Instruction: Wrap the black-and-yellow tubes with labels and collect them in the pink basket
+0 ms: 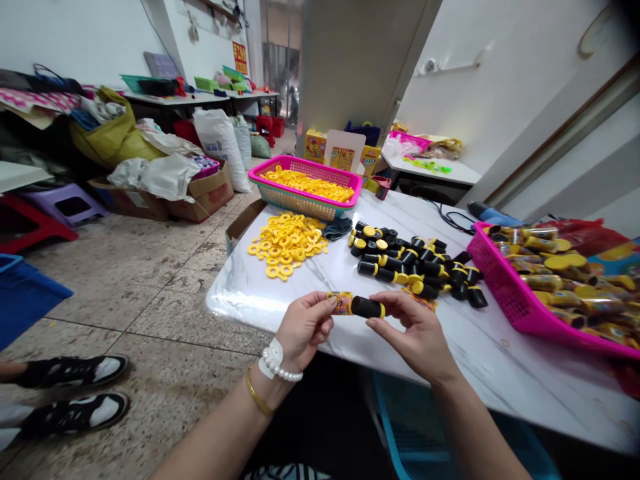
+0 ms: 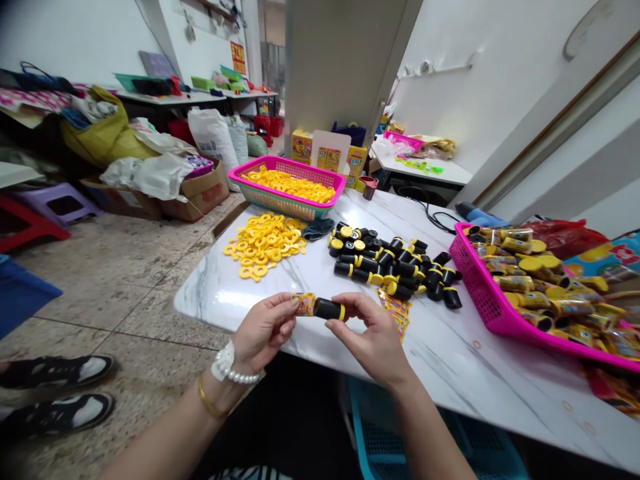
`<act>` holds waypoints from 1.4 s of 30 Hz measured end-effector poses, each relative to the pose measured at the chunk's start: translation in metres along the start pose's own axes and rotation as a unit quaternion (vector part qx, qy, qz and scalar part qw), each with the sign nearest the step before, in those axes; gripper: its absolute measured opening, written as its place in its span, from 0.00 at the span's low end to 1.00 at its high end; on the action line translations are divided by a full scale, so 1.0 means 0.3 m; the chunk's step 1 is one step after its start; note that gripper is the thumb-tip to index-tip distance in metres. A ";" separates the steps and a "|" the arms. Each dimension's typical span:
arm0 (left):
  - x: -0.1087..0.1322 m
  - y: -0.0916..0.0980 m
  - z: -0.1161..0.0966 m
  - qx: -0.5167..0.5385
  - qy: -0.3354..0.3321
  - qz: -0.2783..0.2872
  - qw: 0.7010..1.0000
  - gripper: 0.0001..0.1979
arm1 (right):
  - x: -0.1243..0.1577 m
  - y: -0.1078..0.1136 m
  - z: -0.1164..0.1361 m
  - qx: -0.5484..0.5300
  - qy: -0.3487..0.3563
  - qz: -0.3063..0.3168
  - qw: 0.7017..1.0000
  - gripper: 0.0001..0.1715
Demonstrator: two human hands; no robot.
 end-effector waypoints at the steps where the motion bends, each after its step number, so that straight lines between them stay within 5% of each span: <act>1: 0.000 -0.001 0.002 -0.003 0.000 0.002 1.000 0.19 | 0.002 0.004 0.006 0.013 0.013 0.004 1.000 0.16; 5: 0.001 -0.010 0.009 -0.014 -0.006 0.016 1.000 0.19 | 0.008 0.021 0.052 0.075 0.076 0.044 0.993 0.16; 11: 0.000 -0.014 0.017 -0.063 -0.025 0.016 0.998 0.19 | 0.009 0.023 0.086 0.164 0.121 0.076 0.976 0.34; 16: 0.010 -0.004 0.032 -0.076 -0.042 0.032 0.996 0.19 | 0.020 -0.001 0.053 0.126 0.142 0.042 0.981 0.19; 20: 0.023 0.018 0.023 -0.102 -0.094 0.011 0.990 0.21 | 0.051 -0.002 0.027 0.112 0.110 -0.016 0.987 0.17; 23: 0.025 0.025 0.005 -0.168 -0.083 0.090 0.978 0.29 | 0.072 -0.006 0.023 0.067 0.098 -0.002 0.993 0.19; 27: 0.019 0.002 0.013 -0.219 -0.014 0.202 0.954 0.20 | 0.075 -0.025 0.036 0.036 0.100 0.018 0.994 0.19; 35: -0.014 -0.040 0.023 -0.214 -0.004 0.190 0.958 0.23 | 0.085 -0.031 0.009 0.046 0.082 -0.044 0.995 0.23; 42: -0.013 -0.007 -0.007 -0.260 -0.019 0.156 0.953 0.23 | 0.140 -0.014 -0.028 -0.007 0.051 -0.011 0.999 0.15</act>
Point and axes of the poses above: each hand's wrist, its own x-axis away from the middle knuckle, its own y-axis out of the back of the hand, z = x × y, the point moved 1 cm from there along -x, towards the middle knuckle, and after that the axes turned 1 degree about -x, right-handed, at the moved point
